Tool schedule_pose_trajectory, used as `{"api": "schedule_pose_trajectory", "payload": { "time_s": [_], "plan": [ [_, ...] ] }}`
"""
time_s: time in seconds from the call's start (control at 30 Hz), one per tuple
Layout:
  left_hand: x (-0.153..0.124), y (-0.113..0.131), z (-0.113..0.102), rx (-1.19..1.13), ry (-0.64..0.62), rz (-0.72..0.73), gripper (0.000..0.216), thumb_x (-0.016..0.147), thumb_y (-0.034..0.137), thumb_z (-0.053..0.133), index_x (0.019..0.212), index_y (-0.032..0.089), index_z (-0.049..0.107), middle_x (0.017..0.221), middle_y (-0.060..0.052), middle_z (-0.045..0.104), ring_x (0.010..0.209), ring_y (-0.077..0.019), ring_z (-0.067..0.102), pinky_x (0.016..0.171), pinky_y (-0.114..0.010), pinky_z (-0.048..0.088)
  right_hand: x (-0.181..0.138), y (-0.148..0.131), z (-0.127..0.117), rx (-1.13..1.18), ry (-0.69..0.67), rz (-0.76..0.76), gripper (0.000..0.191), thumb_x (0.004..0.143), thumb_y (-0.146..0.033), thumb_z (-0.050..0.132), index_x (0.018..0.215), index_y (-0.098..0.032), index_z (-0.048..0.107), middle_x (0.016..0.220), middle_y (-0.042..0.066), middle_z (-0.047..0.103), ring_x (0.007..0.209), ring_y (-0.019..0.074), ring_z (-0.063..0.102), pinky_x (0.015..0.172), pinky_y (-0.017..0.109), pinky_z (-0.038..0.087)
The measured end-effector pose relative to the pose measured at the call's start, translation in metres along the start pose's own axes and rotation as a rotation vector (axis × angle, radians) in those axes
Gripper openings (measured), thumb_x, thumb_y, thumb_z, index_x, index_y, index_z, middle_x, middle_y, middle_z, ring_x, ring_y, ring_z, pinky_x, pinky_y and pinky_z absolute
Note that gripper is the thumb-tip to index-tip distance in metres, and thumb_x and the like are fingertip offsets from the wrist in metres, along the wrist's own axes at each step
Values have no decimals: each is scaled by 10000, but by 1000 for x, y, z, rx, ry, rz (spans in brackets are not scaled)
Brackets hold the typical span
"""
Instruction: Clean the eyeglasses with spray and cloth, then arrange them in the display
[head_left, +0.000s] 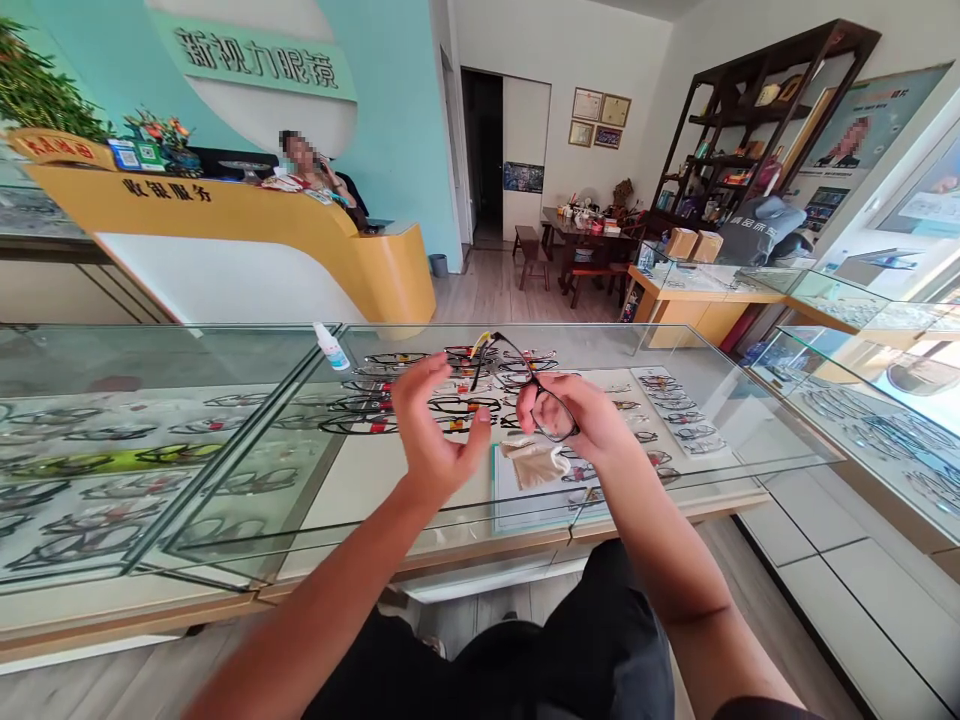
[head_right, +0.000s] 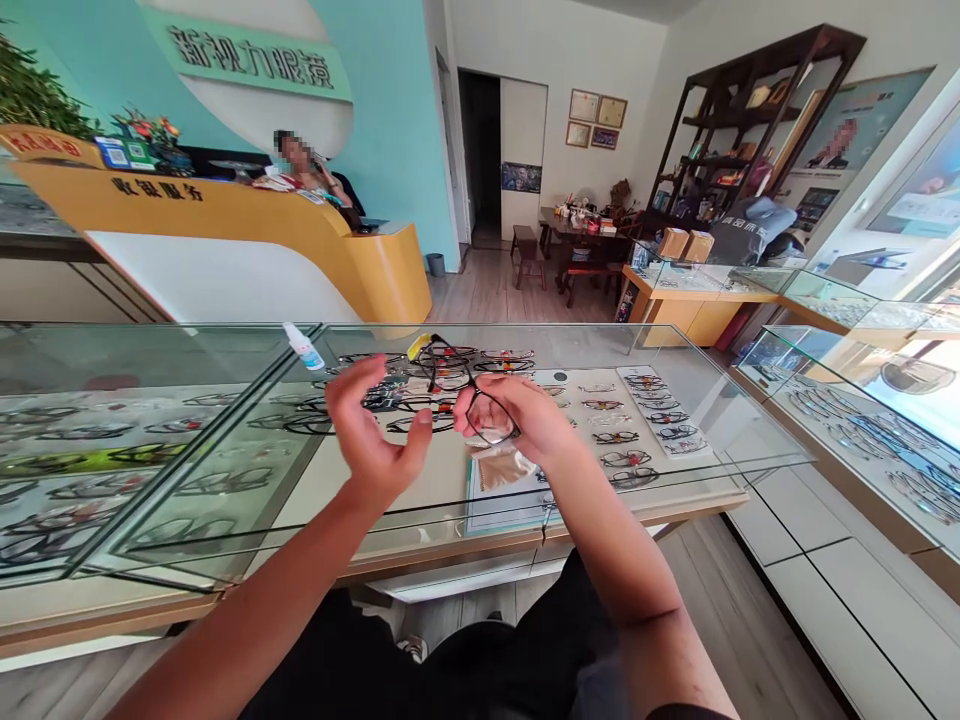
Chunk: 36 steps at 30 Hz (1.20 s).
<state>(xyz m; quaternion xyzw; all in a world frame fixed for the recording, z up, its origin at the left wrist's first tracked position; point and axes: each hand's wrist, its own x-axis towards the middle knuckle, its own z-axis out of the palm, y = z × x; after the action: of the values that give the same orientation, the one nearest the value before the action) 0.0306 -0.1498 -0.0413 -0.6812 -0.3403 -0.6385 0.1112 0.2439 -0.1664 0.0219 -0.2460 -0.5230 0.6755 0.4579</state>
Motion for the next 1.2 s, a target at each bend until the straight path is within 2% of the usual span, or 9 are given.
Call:
{"api": "schedule_pose_trajectory", "payload": {
  "time_s": [0.13, 0.27, 0.5, 0.67, 0.83, 0.93, 1.0, 1.1, 1.2],
  "plan": [
    [21, 11, -20, -52, -139, -59, 841, 951, 535, 791, 1662, 236, 454, 1610, -179, 615, 1485, -363, 601, 1217, -550, 529, 2, 4, -3, 17, -70, 130, 424, 830, -608, 812, 788, -186, 816, 716, 53, 763, 683, 174, 658, 676, 288, 553],
    [26, 18, -27, -79, -261, -105, 807, 928, 547, 868, 1610, 246, 559, 1513, -148, 718, 1383, -342, 691, 1197, -527, 559, 2, 2, -5, -130, -110, 59, 373, 914, -528, 773, 757, -192, 813, 738, 51, 780, 727, 184, 690, 756, 311, 549],
    [40, 13, -32, -56, -235, -33, 708, 876, 575, 932, 1479, 290, 695, 1418, -101, 785, 1302, -328, 744, 1176, -493, 583, 5, -14, -2, -371, -202, -103, 339, 1015, -375, 653, 782, -218, 844, 802, 32, 810, 791, 196, 699, 885, 362, 554],
    [72, 4, -38, -40, -269, 55, 687, 863, 592, 939, 1434, 278, 722, 1365, -88, 809, 1246, -310, 771, 1153, -473, 604, 19, -43, 3, -480, -243, -162, 383, 1033, -379, 612, 761, -231, 839, 794, 30, 819, 769, 189, 678, 856, 365, 566],
    [110, -10, -32, 26, -176, 172, 629, 877, 608, 919, 1374, 271, 735, 1315, -98, 817, 1206, -306, 784, 1119, -494, 637, 41, -83, 9, -659, -286, -250, 389, 1054, -369, 591, 795, -229, 846, 799, 28, 811, 776, 186, 669, 835, 367, 574],
    [134, -18, -24, 82, -84, 240, 649, 860, 610, 934, 1376, 282, 717, 1301, -96, 811, 1197, -309, 783, 1087, -507, 657, 51, -106, 12, -859, -201, -374, 376, 1084, -394, 611, 833, -223, 831, 840, 23, 801, 789, 175, 665, 794, 359, 547],
    [149, -23, -20, 93, -3, 292, 654, 860, 564, 950, 1403, 299, 701, 1310, -89, 802, 1208, -317, 775, 1079, -523, 656, 55, -117, 15, -1020, -92, -550, 374, 1109, -425, 608, 870, -229, 819, 893, 24, 797, 845, 184, 683, 822, 374, 544],
    [164, -26, -15, 84, 164, 317, 685, 844, 484, 982, 1443, 343, 684, 1315, -77, 791, 1216, -334, 759, 1052, -554, 651, 59, -119, 20, -1144, 180, -901, 256, 1101, -468, 651, 1147, -273, 809, 1135, 45, 803, 1088, 237, 715, 995, 442, 564],
    [170, -29, -11, 69, 303, 248, 688, 845, 444, 987, 1457, 385, 677, 1322, -76, 776, 1213, -337, 744, 998, -564, 660, 65, -105, 24, -1100, 455, -1107, 404, 1034, -464, 748, 1403, -313, 683, 1363, 80, 735, 1219, 276, 693, 1029, 484, 587]
  ]
}}
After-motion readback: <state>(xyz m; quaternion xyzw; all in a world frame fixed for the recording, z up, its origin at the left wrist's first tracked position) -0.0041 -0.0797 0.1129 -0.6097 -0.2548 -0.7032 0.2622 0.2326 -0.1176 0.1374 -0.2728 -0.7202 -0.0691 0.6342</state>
